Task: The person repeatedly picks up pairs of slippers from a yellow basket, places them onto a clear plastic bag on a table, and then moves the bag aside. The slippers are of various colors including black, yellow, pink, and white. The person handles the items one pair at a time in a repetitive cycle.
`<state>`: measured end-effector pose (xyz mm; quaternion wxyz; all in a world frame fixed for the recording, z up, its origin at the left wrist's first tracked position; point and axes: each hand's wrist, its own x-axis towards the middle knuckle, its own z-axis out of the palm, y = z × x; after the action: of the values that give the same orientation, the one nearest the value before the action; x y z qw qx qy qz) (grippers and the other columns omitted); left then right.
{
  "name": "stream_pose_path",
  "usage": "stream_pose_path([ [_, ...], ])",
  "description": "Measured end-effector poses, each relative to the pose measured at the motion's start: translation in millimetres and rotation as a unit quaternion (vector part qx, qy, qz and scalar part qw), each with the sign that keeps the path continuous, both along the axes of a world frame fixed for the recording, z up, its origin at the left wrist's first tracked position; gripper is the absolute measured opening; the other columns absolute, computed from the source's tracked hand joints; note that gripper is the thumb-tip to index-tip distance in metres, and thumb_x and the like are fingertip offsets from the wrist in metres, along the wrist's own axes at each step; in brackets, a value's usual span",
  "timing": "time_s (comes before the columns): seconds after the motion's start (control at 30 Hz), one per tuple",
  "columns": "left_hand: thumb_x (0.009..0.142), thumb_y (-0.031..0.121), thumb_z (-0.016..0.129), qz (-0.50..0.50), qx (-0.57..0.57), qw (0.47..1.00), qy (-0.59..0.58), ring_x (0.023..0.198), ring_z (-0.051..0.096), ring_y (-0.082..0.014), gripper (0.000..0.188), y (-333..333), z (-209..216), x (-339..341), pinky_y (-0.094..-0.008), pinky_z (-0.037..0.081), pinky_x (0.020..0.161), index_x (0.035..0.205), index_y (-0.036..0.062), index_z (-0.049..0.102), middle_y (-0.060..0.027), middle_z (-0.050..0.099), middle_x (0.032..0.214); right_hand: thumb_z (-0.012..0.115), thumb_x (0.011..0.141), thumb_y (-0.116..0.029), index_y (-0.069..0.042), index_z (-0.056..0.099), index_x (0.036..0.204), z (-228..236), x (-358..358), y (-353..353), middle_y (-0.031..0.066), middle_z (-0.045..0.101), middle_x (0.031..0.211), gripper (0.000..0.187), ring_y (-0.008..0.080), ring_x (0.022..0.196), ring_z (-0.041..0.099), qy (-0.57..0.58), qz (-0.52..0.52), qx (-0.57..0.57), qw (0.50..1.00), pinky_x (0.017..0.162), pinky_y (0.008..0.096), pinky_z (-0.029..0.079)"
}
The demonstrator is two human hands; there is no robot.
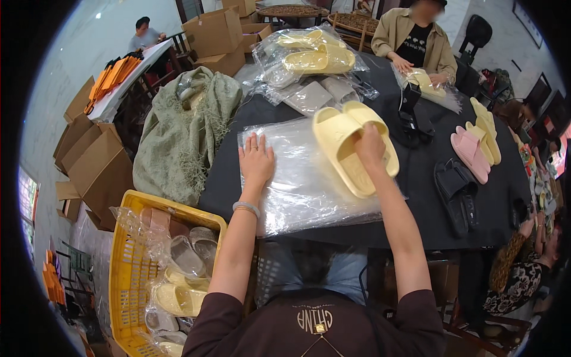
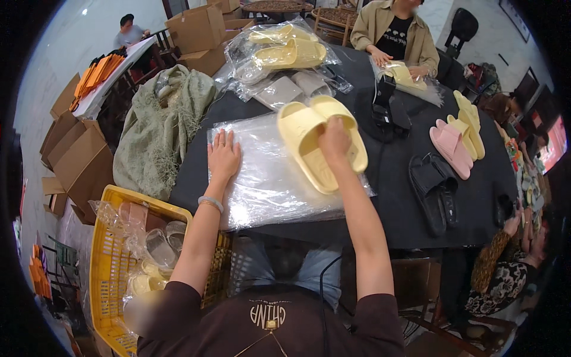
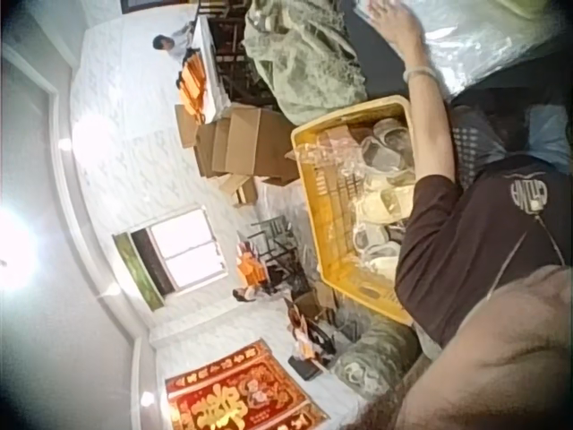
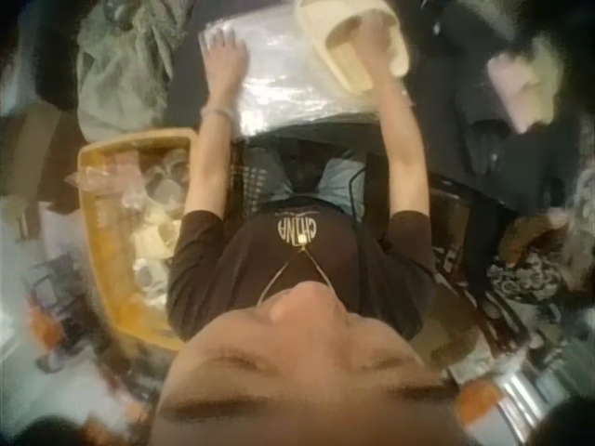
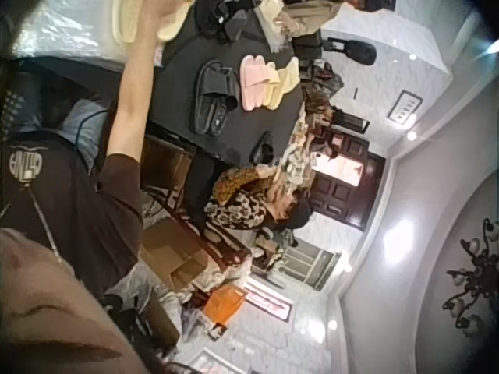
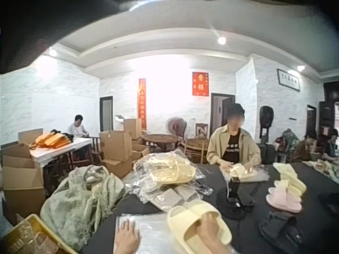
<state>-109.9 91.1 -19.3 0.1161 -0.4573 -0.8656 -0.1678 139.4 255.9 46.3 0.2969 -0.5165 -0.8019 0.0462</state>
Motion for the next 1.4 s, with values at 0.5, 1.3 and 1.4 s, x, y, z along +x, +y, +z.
stream_pose_path([
  [0.5, 0.095, 0.043, 0.037, -0.01, -0.001, 1.0, 0.0, 0.137, 0.028, -0.0243, 0.053, 1.9, -3.7, -5.5, -0.0462, 0.021, 0.11, 0.14, 0.0148, 0.04, -0.01, 0.032, 0.148, 0.065, 0.078, -0.024, -0.008, 0.058, 0.098, -23.9, -16.1, -124.9, 0.0113, 0.056, 0.098, 0.026, 0.035, 0.084, 0.061, -0.003, 0.153, -0.078, 0.985, 0.068, 0.0489, 0.047],
  [1.3, 0.096, 0.042, 0.033, 0.003, -0.026, 1.0, -0.008, 0.139, 0.024, -0.0236, 0.053, -0.5, 2.9, 2.8, -0.0465, 0.018, 0.112, 0.142, 0.0154, 0.036, -0.0068, 0.028, 0.151, 0.057, 0.083, -0.002, 0.002, 0.057, 0.115, 53.3, 252.8, -80.4, 0.0143, 0.066, 0.103, 0.032, 0.0206, 0.096, 0.064, 0.222, 0.129, -0.15, 0.955, 0.082, 0.0294, 0.047],
  [1.4, 0.096, 0.041, 0.033, 0.006, -0.039, 0.999, -0.001, 0.139, 0.024, -0.0236, 0.053, -2.5, 6.2, 2.8, -0.0464, 0.018, 0.112, 0.143, 0.0156, 0.035, -0.007, 0.027, 0.151, 0.056, 0.084, -0.003, 0.002, 0.057, 0.113, 42.9, 293.9, -104.6, 0.0154, 0.065, 0.106, 0.03, 0.0238, 0.098, 0.063, 0.186, 0.08, -0.151, 0.968, 0.083, 0.0299, 0.047],
])
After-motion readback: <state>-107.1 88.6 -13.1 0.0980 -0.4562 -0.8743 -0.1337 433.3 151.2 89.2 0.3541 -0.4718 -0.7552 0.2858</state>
